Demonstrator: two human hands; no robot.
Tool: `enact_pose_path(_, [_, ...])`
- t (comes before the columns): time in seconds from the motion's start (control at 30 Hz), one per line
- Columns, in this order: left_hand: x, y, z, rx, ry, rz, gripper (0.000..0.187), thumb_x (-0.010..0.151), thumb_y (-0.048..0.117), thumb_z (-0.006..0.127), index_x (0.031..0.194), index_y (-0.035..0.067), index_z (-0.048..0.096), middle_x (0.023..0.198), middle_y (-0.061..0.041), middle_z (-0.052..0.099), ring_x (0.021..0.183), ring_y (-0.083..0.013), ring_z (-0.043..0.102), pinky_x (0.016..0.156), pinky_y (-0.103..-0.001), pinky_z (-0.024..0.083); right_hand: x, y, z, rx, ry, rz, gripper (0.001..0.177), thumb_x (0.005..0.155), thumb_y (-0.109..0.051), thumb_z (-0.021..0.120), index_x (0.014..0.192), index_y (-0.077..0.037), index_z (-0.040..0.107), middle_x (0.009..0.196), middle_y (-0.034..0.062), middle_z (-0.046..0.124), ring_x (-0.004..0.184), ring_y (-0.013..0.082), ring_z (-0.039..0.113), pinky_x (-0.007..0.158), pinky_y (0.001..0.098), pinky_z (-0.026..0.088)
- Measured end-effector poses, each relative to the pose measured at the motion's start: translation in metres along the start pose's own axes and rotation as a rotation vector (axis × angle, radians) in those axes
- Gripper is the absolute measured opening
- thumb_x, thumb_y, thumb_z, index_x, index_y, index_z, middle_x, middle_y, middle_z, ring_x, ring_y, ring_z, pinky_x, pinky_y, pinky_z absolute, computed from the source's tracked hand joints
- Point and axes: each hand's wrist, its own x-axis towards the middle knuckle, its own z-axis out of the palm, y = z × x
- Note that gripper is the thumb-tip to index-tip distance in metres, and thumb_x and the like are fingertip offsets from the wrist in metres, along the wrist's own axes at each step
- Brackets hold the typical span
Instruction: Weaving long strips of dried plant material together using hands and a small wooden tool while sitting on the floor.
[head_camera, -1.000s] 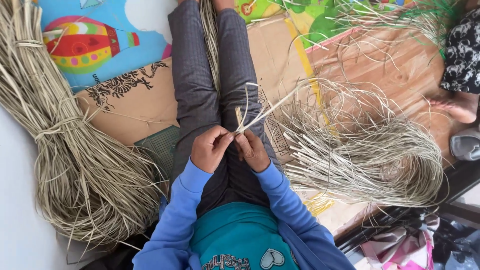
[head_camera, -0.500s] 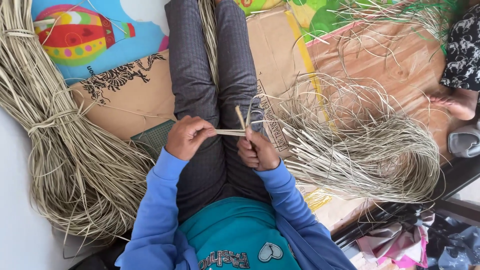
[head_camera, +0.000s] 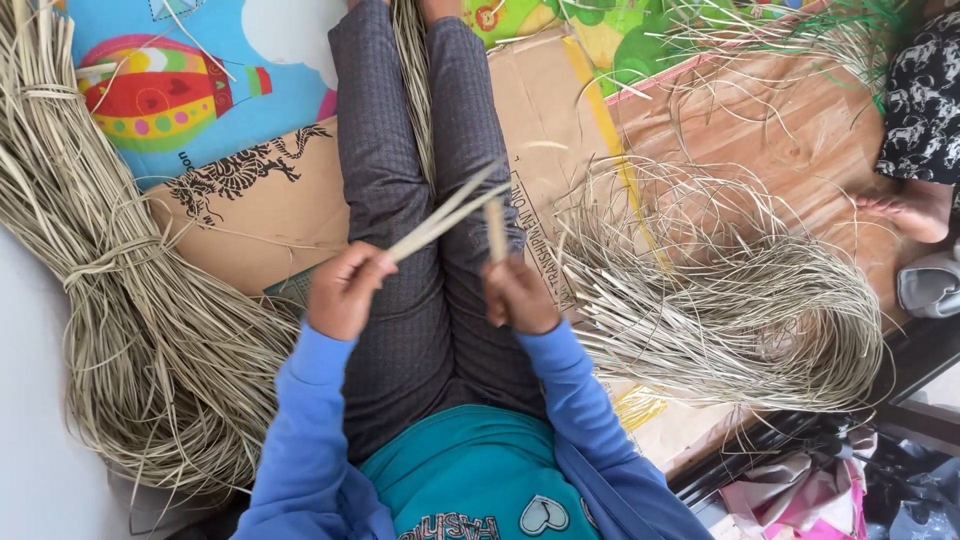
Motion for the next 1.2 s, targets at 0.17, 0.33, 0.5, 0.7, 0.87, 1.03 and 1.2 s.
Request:
enact_pose_path(0.17, [-0.006,0.041,0.038,0.085,-0.047,0.170,0.026,0.098,0.028,0.074,0.076,0.015,0.072,0.052,-0.005,0.057,0.053,-0.0209,0.057,0.055,-0.032,0.050,-0.004,0.027,0.027,-0.089,-0.086,-0.025,0.025,0.106,-0.019,0.060,0.092,0.001,0.058,0.049,0.0061,0.040,0.035,0.0155,0.045,0.031,0.0278,0.045])
enact_pose_path(0.33, [-0.002,0.047,0.039,0.099,-0.091,0.258,0.025,0.099,0.023,0.070,0.076,0.014,0.071,0.052,-0.005,0.056,0.053,-0.0226,0.056,0.052,-0.032,0.047,-0.010,-0.001,0.042,-0.019,-0.052,0.054,0.048,0.111,-0.033,0.052,0.073,-0.003,0.052,0.046,0.0034,0.032,0.030,0.0113,0.033,0.024,0.0239,0.032])
enact_pose_path(0.5, [0.006,0.041,0.020,0.192,-0.174,0.351,0.021,0.097,0.027,0.073,0.079,0.015,0.073,0.058,-0.004,0.059,0.062,-0.0245,0.057,0.059,-0.037,0.049,-0.019,-0.031,0.037,0.283,-0.171,0.248,0.052,0.111,-0.043,0.045,0.069,-0.012,0.040,0.050,-0.0045,0.019,0.032,0.0045,0.018,0.020,0.0213,0.020])
enact_pose_path(0.7, [0.015,0.008,-0.006,0.235,-0.155,0.263,0.016,0.098,0.024,0.075,0.083,0.018,0.077,0.064,-0.004,0.065,0.065,-0.0233,0.059,0.066,-0.035,0.050,-0.020,-0.049,-0.001,0.422,-0.214,0.339,0.051,0.109,-0.054,0.042,0.072,-0.019,0.037,0.053,-0.0091,0.018,0.036,0.0009,0.018,0.022,0.0134,0.021])
enact_pose_path(0.87, [0.016,-0.032,-0.042,0.313,-0.104,0.184,0.015,0.099,0.028,0.074,0.087,0.019,0.077,0.073,-0.006,0.068,0.074,-0.0292,0.061,0.073,-0.039,0.052,-0.023,-0.071,-0.039,0.415,-0.156,0.252,0.054,0.108,-0.061,0.040,0.070,-0.023,0.037,0.052,-0.0105,0.023,0.036,0.0000,0.022,0.022,0.0123,0.021])
enact_pose_path(1.03, [0.011,-0.029,-0.021,0.283,-0.066,0.108,0.019,0.102,0.030,0.071,0.087,0.021,0.076,0.070,-0.006,0.066,0.070,-0.0263,0.060,0.070,-0.037,0.051,-0.011,-0.071,-0.046,0.517,-0.093,0.111,0.050,0.109,-0.058,0.036,0.075,-0.021,0.040,0.055,-0.0071,0.023,0.039,0.0034,0.025,0.025,0.0134,0.026])
enact_pose_path(1.2, [0.009,0.015,0.008,0.123,0.077,0.154,0.025,0.103,0.028,0.071,0.083,0.014,0.074,0.069,-0.006,0.068,0.062,-0.0233,0.063,0.061,-0.032,0.053,-0.014,-0.024,-0.021,0.096,-0.079,0.035,0.037,0.110,-0.028,0.052,0.080,-0.007,0.050,0.050,-0.0004,0.027,0.031,0.0101,0.028,0.025,0.0216,0.029])
